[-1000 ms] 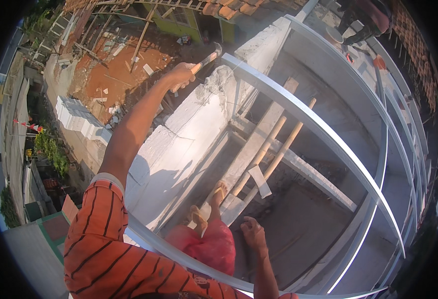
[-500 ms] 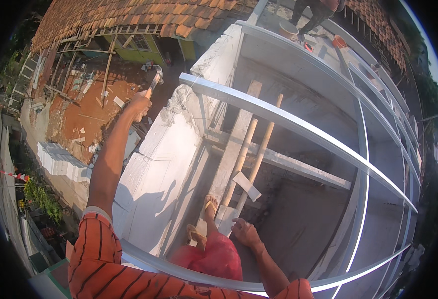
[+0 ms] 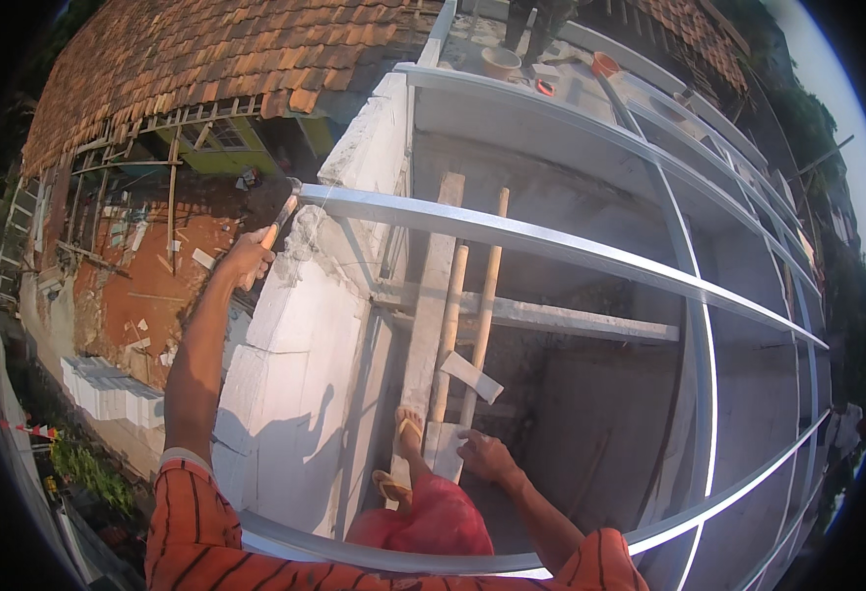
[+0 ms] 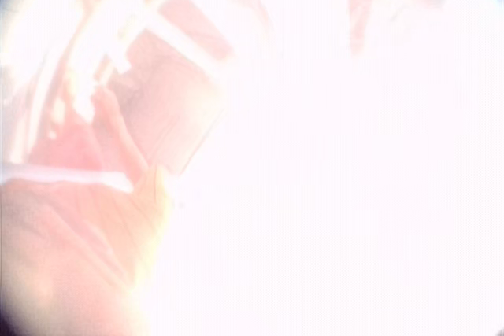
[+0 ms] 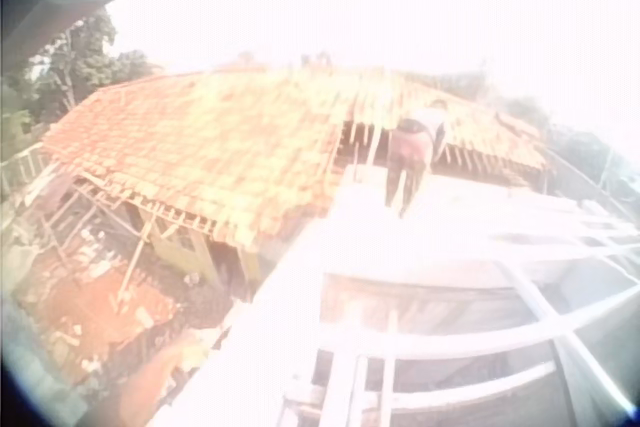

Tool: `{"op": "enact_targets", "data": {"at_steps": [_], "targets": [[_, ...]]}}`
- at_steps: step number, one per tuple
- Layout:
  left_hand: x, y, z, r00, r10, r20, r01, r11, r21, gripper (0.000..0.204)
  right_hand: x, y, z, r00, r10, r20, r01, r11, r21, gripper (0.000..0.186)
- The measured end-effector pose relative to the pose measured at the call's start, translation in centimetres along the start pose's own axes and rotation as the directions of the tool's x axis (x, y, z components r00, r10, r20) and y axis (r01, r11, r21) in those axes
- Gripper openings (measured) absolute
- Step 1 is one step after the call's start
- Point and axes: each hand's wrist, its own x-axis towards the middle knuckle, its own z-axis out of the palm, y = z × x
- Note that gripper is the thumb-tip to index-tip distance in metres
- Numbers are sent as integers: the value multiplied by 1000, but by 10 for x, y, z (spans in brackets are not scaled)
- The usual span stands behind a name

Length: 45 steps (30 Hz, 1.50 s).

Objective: The person positions a long metal truss onto a roof frame and secures it using a hammer and nails. They repeatedly adjust the truss alignment and hammer nails into the connection points to fasten the structure.

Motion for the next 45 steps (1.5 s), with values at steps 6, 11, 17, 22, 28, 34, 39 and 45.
{"op": "enact_targets", "data": {"at_steps": [6, 11, 17, 22, 28, 34, 39, 45], "targets": [[-9, -3, -31, 993, -77, -85, 65, 989, -132, 61, -1, 0, 1, 998, 36, 54, -38, 999, 19, 36], [-5, 11, 0, 999, -15, -49, 19, 997, 69, 52, -4, 15, 11, 998, -59, 18, 58, 997, 50, 33], [0, -9, -23, 990, -41, -132, 35, 998, -51, 33, -2, 1, 6, 999, -36, 39, 35, 999, 35, 31], [-1, 6, 0, 1000, 29, 10, -28, 999, -40, 37, -3, 3, 8, 998, -53, 42, 53, 999, 8, 35], [-24, -36, -36, 989, -21, -144, 5, 994, -111, 42, 43, -2, -49, 991, 37, 132, -69, 967, 246, 50], [-123, 12, -9, 994, 94, -47, -104, 840, -532, 23, 154, -63, -330, 765, -70, -641, 342, 887, 311, 61], [-238, 23, 12, 965, 252, -68, -251, 822, -511, 36, 118, -191, -400, 763, -86, -641, 395, 846, 357, 29], [-390, 4, 54, 930, 368, -5, -283, 706, -649, 32, 12, -250, -169, 875, -484, -20, 461, 820, 338, 55]]}}
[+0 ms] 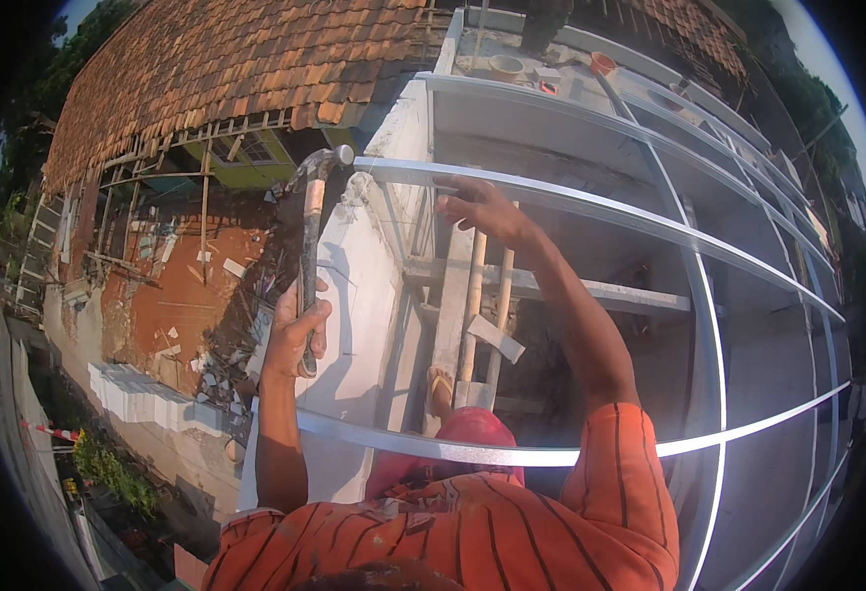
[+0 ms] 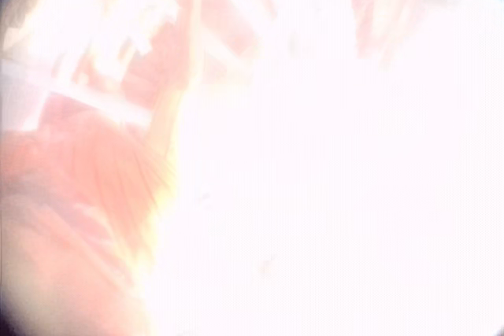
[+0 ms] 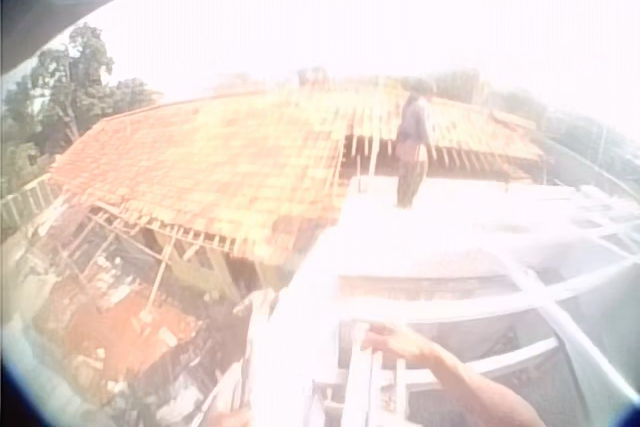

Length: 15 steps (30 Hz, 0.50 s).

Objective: The person positions a long metal truss onto a roof frame and secures it using a hammer and nails. They repeatedly adjust the truss alignment and hammer nails into the connection points to fasten the structure.

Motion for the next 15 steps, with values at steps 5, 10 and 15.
{"op": "enact_targets", "data": {"at_steps": [5, 10, 15], "targets": [[-107, -37, 37, 946, 2, 323, 25, 997, -79, 37, -121, -23, 186, 981, -187, 49, 96, 692, 716, 86], [-180, -88, 46, 978, 118, 172, -158, 957, 243, 49, -175, -38, 249, 987, -107, -122, 162, 659, 735, 34], [-272, -69, 0, 905, 241, -349, -25, 852, 524, 54, -173, -37, 278, 982, -123, 142, 24, 834, 551, 29]]}}
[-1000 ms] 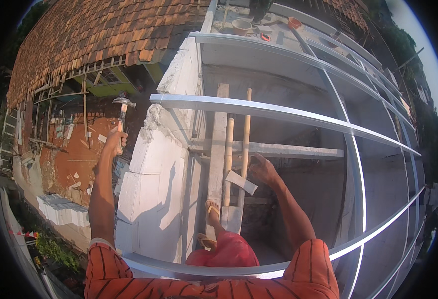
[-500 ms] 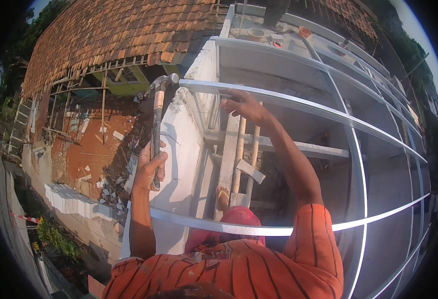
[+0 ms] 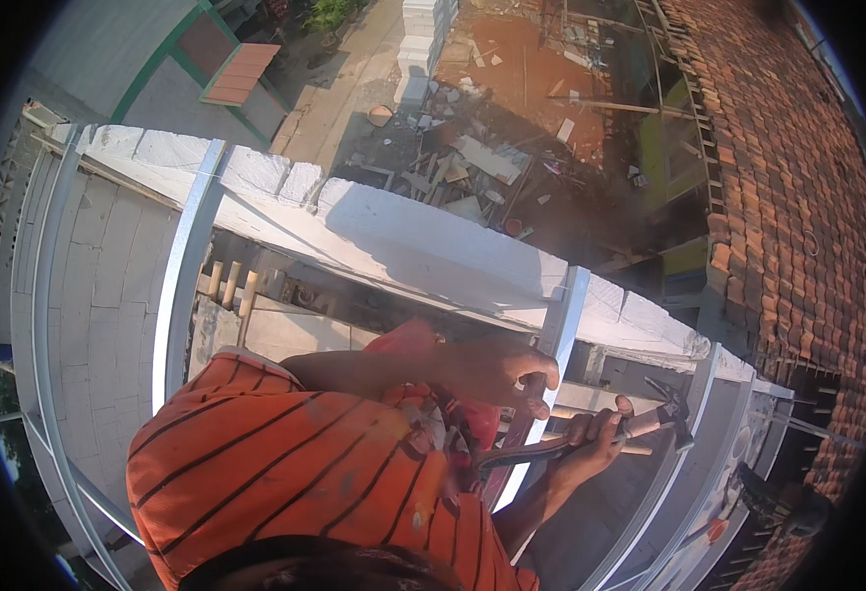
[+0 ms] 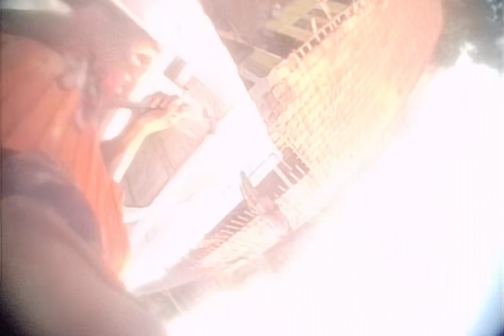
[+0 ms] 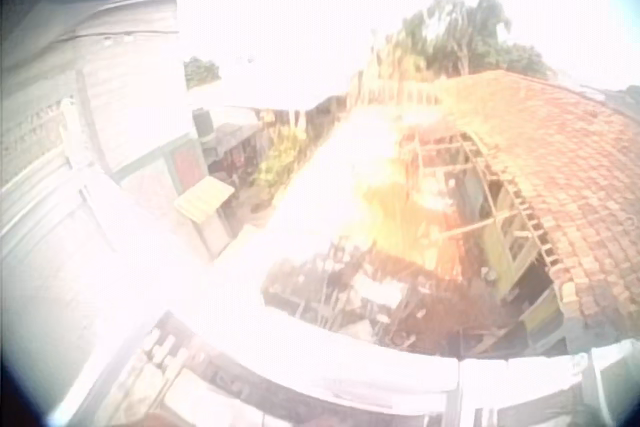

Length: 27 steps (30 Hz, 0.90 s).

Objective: The person positions a long metal truss onto a roof frame and secures it using a hammer and nails. They repeatedly adjust the truss alignment and hammer nails into the connection points to fasten the structure.

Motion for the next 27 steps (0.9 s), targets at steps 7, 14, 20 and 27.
{"op": "enact_targets", "data": {"at_steps": [7, 14, 20, 27], "targets": [[-180, -16, -143, 55, 70, -996, 370, 925, 85, 31, 50, 53, 23, 924, 154, 350, 162, 672, -722, 28], [-334, -69, -162, -301, 45, -953, 945, 148, -292, 72, 77, 97, 104, 643, 344, 684, 520, 460, -720, 46], [-361, -92, -171, -239, -231, -943, 955, 118, -271, 64, 90, 144, 163, 407, 228, 885, 697, 548, -462, 53], [-381, -97, -186, -51, -339, -939, 969, 212, -129, 57, 88, 166, 211, 247, 317, 916, 800, 466, -377, 52]]}}
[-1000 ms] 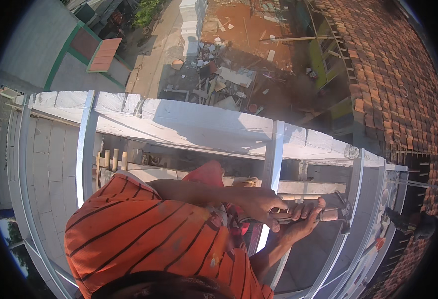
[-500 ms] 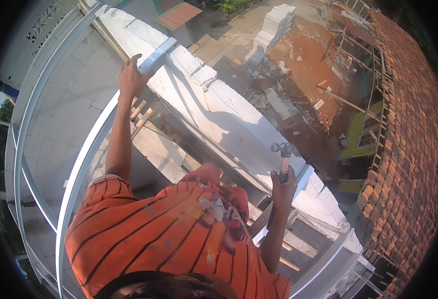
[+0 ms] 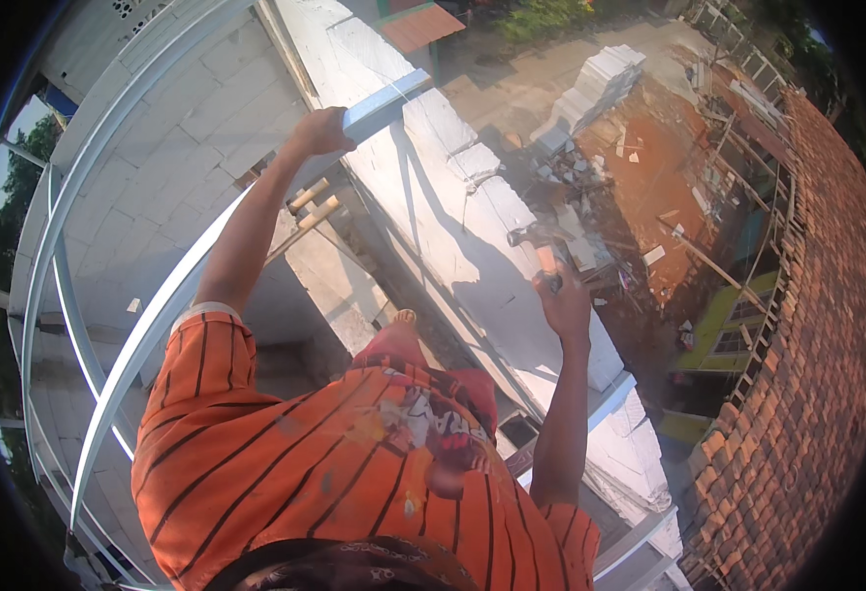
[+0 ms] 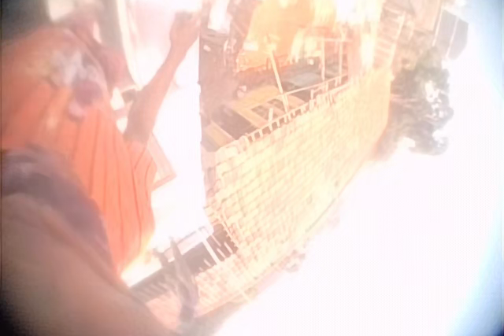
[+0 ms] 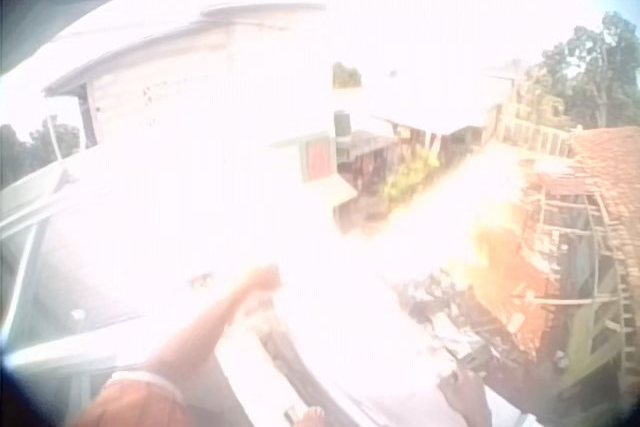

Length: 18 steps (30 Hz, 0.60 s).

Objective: The person positions a long metal truss onto a roof frame and secures it using a hammer and nails. They repeatedly adjust the truss alignment and hammer nails into the connection points to fasten the structure.

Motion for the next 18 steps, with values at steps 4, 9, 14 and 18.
{"op": "enact_targets", "data": {"at_steps": [4, 9, 14, 18], "targets": [[12, -12, -11, 986, 87, 142, -49, 967, -250, 59, 6, -5, 3, 993, -91, -76, 76, 980, -184, 49], [16, -29, -4, 918, 283, 278, -50, 778, -626, 72, 5, -22, 4, 994, 50, -95, -69, 973, -218, 48], [21, -27, -20, 825, 347, 446, 120, 664, -738, 67, -4, -40, 8, 968, 165, -191, -182, 981, -74, 51], [22, -30, -10, 815, 467, 342, 30, 557, -830, 72, -4, -43, 14, 925, 302, -230, -323, 945, -57, 50]]}}
